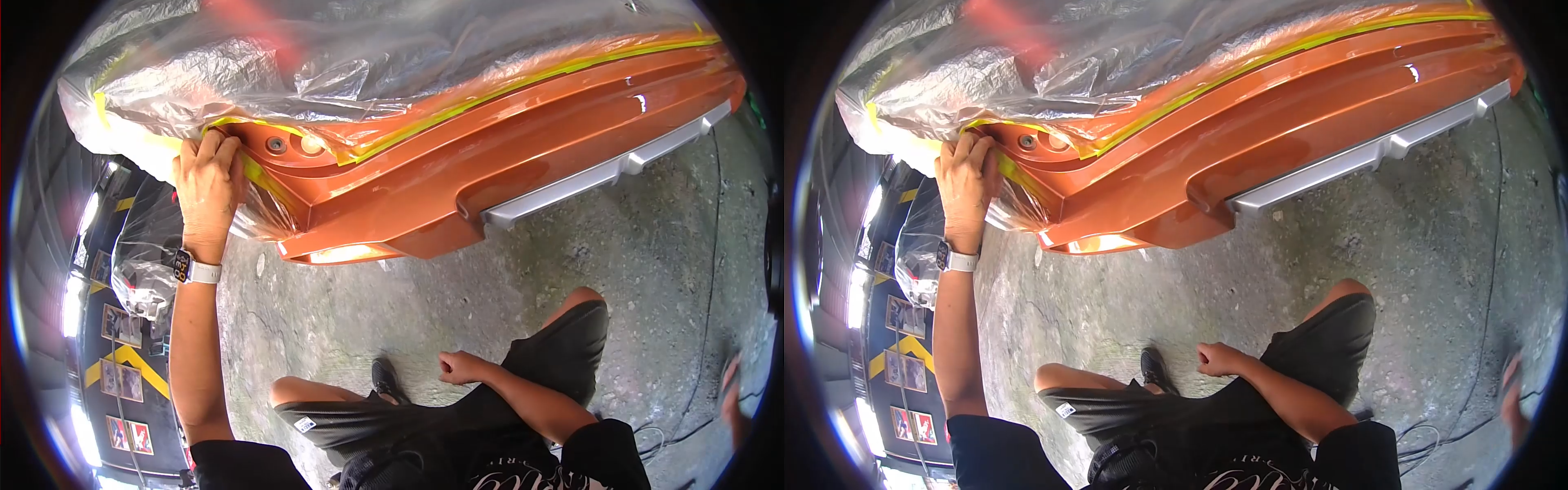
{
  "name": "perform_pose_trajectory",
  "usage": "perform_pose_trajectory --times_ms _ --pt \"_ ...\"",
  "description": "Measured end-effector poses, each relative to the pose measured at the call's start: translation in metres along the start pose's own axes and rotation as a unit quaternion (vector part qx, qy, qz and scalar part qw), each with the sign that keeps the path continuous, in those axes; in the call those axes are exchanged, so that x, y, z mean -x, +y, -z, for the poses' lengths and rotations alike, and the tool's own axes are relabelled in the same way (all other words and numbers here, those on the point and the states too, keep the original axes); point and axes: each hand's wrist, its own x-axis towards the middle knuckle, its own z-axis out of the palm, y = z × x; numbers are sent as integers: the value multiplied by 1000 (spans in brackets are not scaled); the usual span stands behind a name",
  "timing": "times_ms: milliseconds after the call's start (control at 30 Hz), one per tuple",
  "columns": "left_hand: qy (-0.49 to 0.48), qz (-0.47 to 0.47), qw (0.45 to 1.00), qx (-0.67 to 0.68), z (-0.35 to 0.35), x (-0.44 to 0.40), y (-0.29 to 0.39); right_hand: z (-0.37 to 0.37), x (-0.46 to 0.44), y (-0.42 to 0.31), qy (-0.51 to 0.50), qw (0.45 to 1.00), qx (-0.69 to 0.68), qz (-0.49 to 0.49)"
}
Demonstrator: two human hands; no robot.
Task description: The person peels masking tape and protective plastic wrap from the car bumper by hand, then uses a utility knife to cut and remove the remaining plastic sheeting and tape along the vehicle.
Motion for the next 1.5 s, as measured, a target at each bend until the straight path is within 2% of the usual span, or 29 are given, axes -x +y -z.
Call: perform_pose_trajectory --times_ms 200,300,400,467,533,633,667,733,800,833,867,900,933,1033,1100,1133,1200,1400,1433,1500 --pt "8 4 1000 8 1 -1 2 1 4 -3 3 1000 -15 2" --pt "-19 15 1000 16 7 0 -1 1 4 3 20 999 -11 24" --pt "-2 5 996 86 15 -5 -4 3 2 7 30 999 -4 17" --pt "-4 69 977 204 28 -16 -1 3 2 6 28 999 -4 18" --pt "-5 42 985 169 30 -20 -4 4 1 5 26 999 -1 21" --pt "-138 3 990 -27 24 -25 -7 4 -2 4 7 1000 -19 -19" --pt "-133 1 991 -23 25 -27 -7 2 -4 4 17 1000 -4 4" --pt "-105 -93 988 -71 20 -29 -12 -4 -8 7 22 999 7 35" --pt "-107 -108 986 -70 13 -29 -14 -10 -14 11 34 996 -5 83" --pt "-122 -82 989 -19 15 -32 -13 -16 -19 16 40 992 1 117" --pt "-104 -109 988 -19 3 -28 -23 -30 -33 32 46 992 -18 119" --pt "-86 -117 989 -26 -7 -23 -28 -31 -34 30 21 994 -64 82" --pt "-121 -93 988 -12 -19 -22 -33 -25 -33 20 -6 996 -62 58" --pt "-33 -139 989 -46 -49 -21 -36 0 -15 -3 6 997 -73 6" --pt "-87 -139 980 -116 -49 -17 -37 -3 -19 -1 -12 996 -86 17" --pt "-89 -136 980 -116 -44 -15 -37 -4 -17 -2 -15 996 -84 15" --pt "-157 -128 972 -119 -36 -18 -33 -3 -15 -2 -6 995 -98 3" --pt "-158 -190 946 -209 -30 -19 -37 -4 -8 -7 1 996 -94 -1" --pt "-181 -183 940 -223 -29 -15 -39 -12 -20 15 26 995 -84 42" --pt "-96 -173 979 -48 -40 -8 -47 -23 -29 33 59 990 -40 122"
